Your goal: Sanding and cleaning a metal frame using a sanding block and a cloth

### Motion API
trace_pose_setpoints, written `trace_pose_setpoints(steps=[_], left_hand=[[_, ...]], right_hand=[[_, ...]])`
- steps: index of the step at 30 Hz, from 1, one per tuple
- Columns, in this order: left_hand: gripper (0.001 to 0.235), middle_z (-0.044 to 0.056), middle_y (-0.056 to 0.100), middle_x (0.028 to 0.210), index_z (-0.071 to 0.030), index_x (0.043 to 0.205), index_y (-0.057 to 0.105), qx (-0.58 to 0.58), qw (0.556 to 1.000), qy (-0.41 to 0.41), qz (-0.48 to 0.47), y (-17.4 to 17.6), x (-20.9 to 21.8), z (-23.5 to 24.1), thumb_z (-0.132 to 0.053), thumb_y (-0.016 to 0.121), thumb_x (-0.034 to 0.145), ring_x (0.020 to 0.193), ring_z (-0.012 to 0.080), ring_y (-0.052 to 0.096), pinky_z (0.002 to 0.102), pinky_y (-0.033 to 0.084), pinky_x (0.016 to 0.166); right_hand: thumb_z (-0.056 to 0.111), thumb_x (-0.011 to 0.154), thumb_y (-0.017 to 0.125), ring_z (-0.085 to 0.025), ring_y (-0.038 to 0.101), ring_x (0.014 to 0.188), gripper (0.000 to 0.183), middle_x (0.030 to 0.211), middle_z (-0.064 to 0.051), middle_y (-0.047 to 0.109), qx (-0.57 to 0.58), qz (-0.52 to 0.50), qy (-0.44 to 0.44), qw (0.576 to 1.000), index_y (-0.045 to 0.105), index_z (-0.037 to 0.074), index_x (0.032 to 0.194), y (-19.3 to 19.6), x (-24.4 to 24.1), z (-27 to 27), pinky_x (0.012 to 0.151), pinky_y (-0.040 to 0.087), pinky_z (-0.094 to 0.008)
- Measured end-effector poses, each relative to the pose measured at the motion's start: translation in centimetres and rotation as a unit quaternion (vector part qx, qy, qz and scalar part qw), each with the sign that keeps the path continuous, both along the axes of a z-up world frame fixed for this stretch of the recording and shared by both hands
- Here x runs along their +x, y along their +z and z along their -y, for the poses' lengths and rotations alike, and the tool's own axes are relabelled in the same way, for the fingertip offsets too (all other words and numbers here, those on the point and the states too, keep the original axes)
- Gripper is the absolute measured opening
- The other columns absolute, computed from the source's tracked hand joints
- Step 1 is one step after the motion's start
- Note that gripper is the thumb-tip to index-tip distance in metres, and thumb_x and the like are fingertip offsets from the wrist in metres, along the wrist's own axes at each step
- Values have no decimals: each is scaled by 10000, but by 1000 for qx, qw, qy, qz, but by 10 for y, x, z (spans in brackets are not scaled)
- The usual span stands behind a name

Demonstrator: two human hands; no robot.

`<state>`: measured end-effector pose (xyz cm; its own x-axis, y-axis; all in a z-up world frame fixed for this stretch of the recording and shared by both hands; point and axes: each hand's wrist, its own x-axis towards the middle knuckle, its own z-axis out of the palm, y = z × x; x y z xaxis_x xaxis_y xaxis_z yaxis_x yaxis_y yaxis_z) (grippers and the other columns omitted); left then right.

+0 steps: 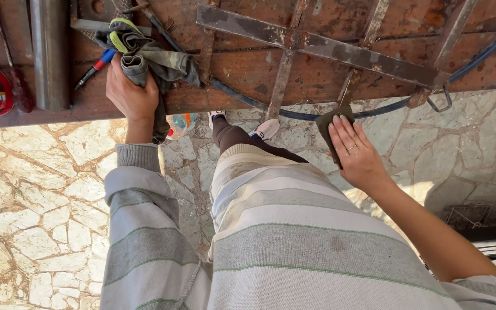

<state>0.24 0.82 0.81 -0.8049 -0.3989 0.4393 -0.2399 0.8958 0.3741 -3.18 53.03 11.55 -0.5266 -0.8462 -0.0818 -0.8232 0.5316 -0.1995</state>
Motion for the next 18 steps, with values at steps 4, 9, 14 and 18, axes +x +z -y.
trace_pose_setpoints(steps=[4, 9, 14, 18], left_hand=[[457, 207, 679, 985, 23, 1271, 557, 8, 1000, -2, -11, 0, 2, -3, -215, 676, 900, 831, 427, 652, 495, 516, 656], [491, 195, 689, 981, 11, 1283, 556, -1, 1000, 4, -8, -4, 1, 2, -259, 670, 889, 834, 409, 666, 484, 528, 655], [457, 184, 674, 931, 12, 1252, 573, 2, 1000, 4, -14, 2, 0, 1, -246, 679, 890, 796, 399, 651, 479, 512, 638], [445, 196, 662, 940, 13, 1249, 566, 10, 1000, 1, -17, 0, -1, -1, -234, 673, 894, 802, 420, 637, 500, 495, 633]], right_hand=[[195, 1069, 565, -423, 425, 1470, 566, 1569, -299, 425, -27, -14, -28, 999, 415, -117, 1517, -2, -20, 2, 1237, 329, -557], [261, 1068, 530, -363, 494, 1437, 540, 1541, -244, 493, 8, -70, 27, 997, 488, -76, 1487, -3, -4, 11, 1221, 365, -473], [160, 1081, 538, -425, 410, 1477, 543, 1578, -305, 405, -20, -46, -46, 998, 407, -131, 1519, -7, -13, 11, 1246, 308, -533], [191, 1089, 515, -415, 435, 1463, 528, 1565, -295, 427, -18, -49, -32, 998, 430, -121, 1507, -4, -8, 12, 1238, 331, -528]])
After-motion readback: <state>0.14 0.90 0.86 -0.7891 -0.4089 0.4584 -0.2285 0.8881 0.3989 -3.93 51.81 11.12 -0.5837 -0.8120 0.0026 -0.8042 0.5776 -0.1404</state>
